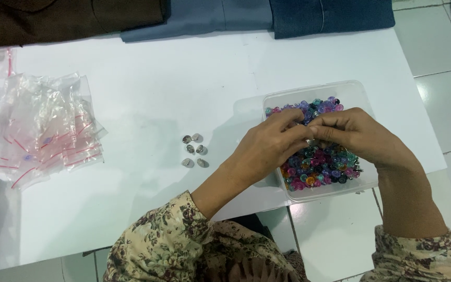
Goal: Sorting small buttons from a container and placing them into individual plastic bags
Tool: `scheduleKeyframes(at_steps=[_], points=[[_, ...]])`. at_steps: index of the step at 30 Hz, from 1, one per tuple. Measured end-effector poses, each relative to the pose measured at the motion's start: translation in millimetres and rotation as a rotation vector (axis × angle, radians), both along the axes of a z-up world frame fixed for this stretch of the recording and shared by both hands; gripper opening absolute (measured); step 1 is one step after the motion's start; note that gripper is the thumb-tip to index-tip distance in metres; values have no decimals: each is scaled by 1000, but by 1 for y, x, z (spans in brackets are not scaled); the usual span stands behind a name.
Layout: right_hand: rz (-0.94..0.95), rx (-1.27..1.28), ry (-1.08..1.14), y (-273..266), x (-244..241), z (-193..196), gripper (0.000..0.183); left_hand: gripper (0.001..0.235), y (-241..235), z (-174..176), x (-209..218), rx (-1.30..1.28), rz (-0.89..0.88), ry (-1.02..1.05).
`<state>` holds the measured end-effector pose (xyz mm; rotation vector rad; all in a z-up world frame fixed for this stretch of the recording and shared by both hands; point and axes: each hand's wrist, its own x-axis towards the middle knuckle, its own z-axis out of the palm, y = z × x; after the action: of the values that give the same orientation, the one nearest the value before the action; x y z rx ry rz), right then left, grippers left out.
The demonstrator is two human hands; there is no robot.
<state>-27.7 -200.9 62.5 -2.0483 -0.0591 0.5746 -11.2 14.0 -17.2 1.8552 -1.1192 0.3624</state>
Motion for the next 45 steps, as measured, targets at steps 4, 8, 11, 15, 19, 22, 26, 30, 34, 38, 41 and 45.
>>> scheduleKeyframes(at_steps=[4, 8, 11, 15, 19, 22, 26, 30, 34, 38, 41, 45], points=[[12, -85, -27, 3, 0, 2, 30, 17, -3, -2, 3, -74, 18, -53], [2, -361, -90, 3, 1, -3, 21, 9, 1, 3, 5, -147, -58, 179], [99, -471, -133, -3, 2, -17, 27, 12, 2, 2, 6, -159, -60, 215], [127, -591, -113, 2, 2, -18, 23, 10, 2, 0, 7, -143, -58, 268], [99, -582, -125, -2, -1, -23, 14, 9, 6, 7, 6, -203, -65, 303], [137, -485, -289, -6, 1, -28, 12, 8, 24, 24, 1, -256, -45, 423], [51, -469, -342, 11, -1, -3, 16, 12, 73, 48, -20, -296, -33, 616], [-39, -549, -504, 25, -12, 7, 23, 7, 129, 47, -40, -264, 191, 689], [45, -490, -768, 75, -53, 12, 18, 4, 174, 32, -66, -239, 349, 742], [145, -194, -880, 133, -85, -17, 15, 12, 193, 1, -80, -122, 539, 604], [222, -159, -833, 170, -88, -45, 19, 15, 194, -25, -84, -21, 596, 524], [69, -195, -795, 197, -72, -80, 10, 12, 191, -23, -88, 80, 615, 542]])
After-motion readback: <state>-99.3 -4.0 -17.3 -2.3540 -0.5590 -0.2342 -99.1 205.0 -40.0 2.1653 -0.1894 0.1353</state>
